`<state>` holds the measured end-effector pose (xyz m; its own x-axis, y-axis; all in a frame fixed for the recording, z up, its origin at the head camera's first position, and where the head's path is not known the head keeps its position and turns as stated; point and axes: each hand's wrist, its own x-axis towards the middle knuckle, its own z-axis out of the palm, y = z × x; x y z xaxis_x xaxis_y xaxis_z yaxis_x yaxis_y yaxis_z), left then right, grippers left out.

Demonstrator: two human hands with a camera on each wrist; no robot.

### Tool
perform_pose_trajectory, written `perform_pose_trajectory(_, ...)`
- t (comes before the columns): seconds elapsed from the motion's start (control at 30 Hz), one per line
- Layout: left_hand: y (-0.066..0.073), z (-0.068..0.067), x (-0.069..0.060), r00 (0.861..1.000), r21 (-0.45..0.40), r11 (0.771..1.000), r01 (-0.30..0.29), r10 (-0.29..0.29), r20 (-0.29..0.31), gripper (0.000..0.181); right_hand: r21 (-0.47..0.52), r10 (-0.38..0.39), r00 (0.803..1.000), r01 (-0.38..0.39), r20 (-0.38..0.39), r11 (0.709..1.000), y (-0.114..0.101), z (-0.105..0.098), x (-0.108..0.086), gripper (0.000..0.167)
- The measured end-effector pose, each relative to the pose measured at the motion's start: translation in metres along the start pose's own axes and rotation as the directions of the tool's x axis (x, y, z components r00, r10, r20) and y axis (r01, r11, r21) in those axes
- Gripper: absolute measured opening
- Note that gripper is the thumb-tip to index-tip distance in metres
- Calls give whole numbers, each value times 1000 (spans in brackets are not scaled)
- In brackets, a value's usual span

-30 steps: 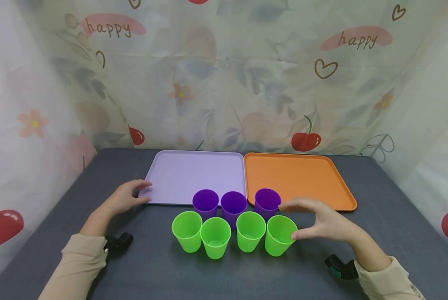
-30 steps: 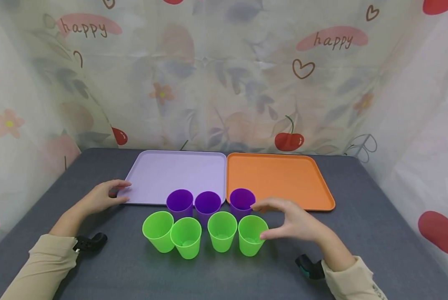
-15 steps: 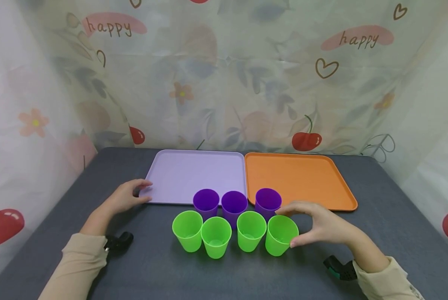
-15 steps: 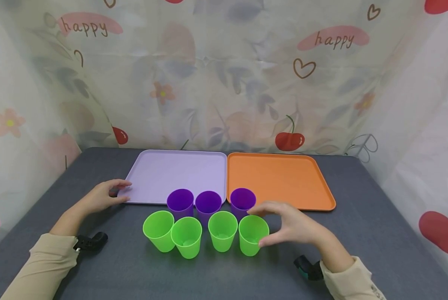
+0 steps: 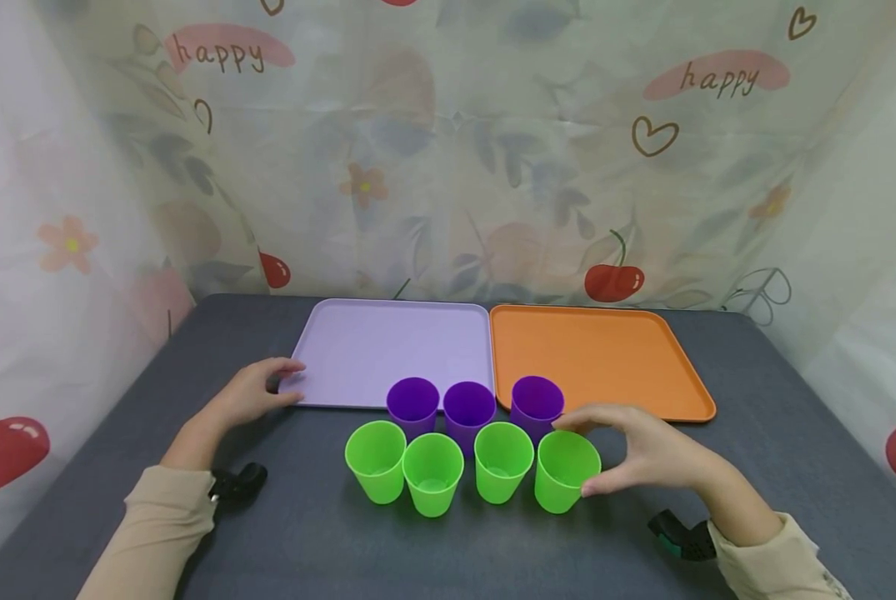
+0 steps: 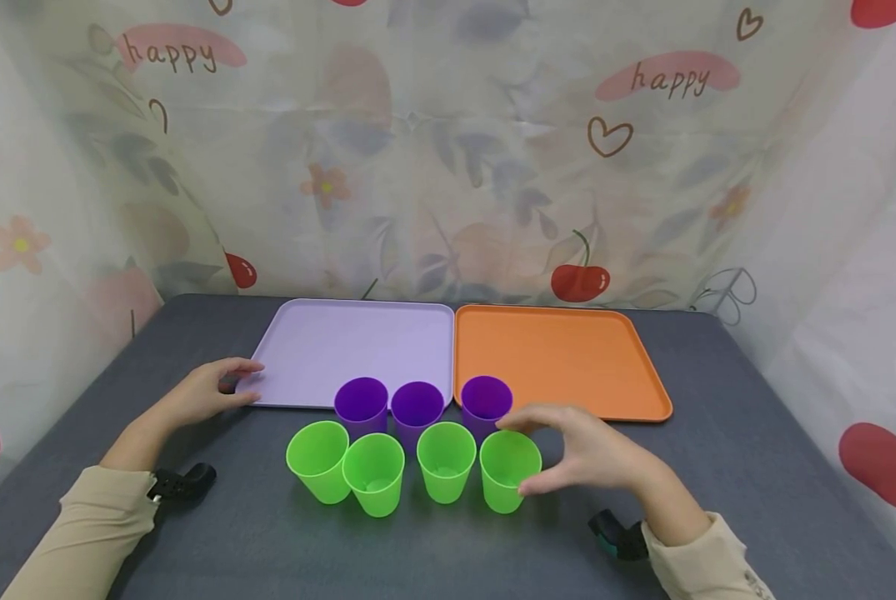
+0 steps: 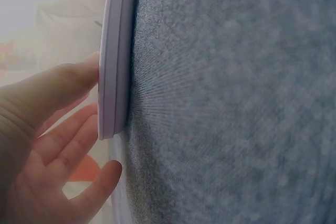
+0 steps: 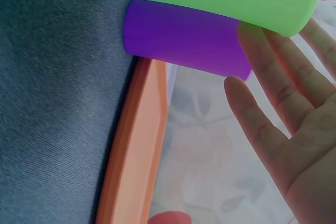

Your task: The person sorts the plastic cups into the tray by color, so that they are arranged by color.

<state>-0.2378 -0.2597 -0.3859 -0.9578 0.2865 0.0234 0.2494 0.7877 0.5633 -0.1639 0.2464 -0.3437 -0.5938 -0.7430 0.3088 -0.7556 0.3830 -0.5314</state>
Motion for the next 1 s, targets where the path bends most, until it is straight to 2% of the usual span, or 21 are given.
perform_pose_trajectory(0.23, 2, -1, 0, 1000, -5, 1000, -2, 2, -6, 47, -19, 45, 999, -45, -14, 999, -5, -10, -1, 58)
perform_pose_trajectory(0.43, 2, -1, 0, 1000, -8, 1000, -4, 4, -8, 47, 5, 51, 999, -51, -3, 999, -12, -23, 3, 56)
perform_pose_trajectory(1.0, -5, 0, 2, 1000, -14, 1000, -18, 18, -4, 48, -48, 40, 999, -41, -36, 998, -27, -57, 13, 57)
